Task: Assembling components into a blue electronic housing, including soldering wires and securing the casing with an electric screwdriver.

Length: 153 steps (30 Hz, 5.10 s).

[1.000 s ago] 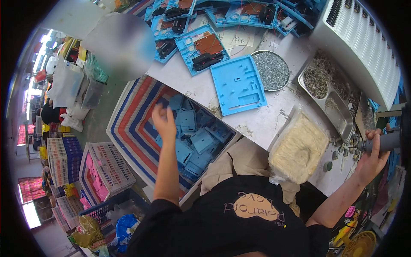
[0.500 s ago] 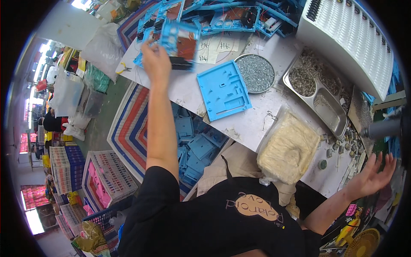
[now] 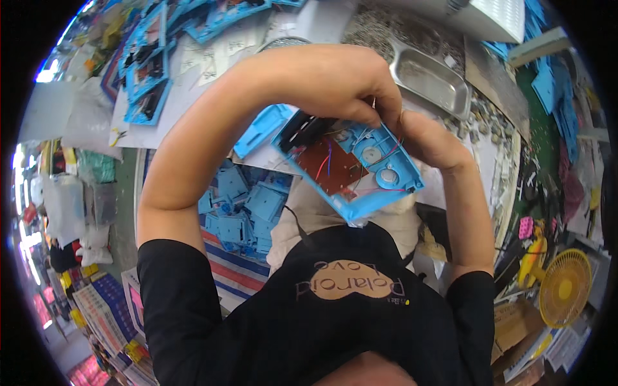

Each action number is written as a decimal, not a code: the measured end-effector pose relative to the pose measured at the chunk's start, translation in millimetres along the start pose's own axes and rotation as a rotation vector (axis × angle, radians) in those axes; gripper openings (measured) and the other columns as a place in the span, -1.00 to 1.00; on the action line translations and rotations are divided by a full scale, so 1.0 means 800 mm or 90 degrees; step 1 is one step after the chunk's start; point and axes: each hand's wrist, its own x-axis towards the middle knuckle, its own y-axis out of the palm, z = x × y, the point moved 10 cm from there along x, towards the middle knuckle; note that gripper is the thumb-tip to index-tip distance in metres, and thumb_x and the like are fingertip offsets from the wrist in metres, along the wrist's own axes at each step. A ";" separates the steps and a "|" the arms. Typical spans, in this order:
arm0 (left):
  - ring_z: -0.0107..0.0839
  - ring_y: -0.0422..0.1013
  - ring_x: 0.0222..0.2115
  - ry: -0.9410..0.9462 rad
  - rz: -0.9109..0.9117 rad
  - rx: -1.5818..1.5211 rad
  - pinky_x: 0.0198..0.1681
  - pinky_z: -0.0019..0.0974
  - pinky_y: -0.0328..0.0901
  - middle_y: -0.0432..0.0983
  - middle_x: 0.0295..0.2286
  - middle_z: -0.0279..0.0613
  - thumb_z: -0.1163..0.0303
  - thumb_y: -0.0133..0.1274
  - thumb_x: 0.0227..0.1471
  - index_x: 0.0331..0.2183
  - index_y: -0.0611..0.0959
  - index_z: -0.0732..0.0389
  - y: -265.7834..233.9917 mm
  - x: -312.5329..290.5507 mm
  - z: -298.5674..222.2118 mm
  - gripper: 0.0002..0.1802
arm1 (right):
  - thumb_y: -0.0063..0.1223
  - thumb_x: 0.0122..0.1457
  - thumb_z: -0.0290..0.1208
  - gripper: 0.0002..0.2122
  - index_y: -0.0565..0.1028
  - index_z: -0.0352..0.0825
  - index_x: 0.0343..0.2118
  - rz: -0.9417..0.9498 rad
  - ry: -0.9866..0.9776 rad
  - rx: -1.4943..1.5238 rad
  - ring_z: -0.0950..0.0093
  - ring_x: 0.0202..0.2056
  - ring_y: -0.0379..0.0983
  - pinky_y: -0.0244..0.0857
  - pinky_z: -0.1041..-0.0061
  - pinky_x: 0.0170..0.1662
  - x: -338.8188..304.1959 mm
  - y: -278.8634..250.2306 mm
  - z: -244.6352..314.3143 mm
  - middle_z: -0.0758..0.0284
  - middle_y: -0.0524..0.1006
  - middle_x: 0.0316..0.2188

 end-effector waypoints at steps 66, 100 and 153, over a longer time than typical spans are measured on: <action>-0.14 0.49 -0.42 -0.029 -0.294 -0.039 -0.39 -0.15 0.41 0.46 -0.42 -0.17 0.43 0.31 -0.01 -0.28 0.67 0.16 0.174 -0.110 0.021 -0.81 | 0.23 0.18 -0.45 -0.86 0.64 -0.45 -0.33 -0.698 -0.313 -0.680 0.63 -0.44 0.45 0.35 0.55 -0.30 -0.117 -0.234 0.283 0.39 0.61 -0.50; -0.22 0.47 -0.44 -0.106 -0.312 -0.109 -0.42 -0.23 0.36 0.46 -0.44 -0.22 0.54 0.40 -0.20 -0.31 0.72 0.16 0.181 -0.109 0.039 -0.70 | 0.28 0.13 -0.55 -0.82 0.60 -0.31 -0.19 -0.488 -0.075 -0.260 0.53 -0.12 0.46 0.30 0.49 0.02 -0.151 -0.061 -0.014 0.37 0.59 -0.24; -0.61 0.46 -0.44 -0.237 -0.391 -0.278 -0.32 -0.49 0.37 0.63 -0.43 -0.33 0.38 0.17 0.13 -0.17 0.71 0.32 0.028 0.174 0.166 -0.74 | 0.26 0.17 -0.61 -0.72 0.56 -0.44 -0.05 -0.631 -0.177 -0.250 0.64 -0.28 0.55 0.44 0.66 -0.20 -0.215 -0.159 0.051 0.35 0.59 -0.22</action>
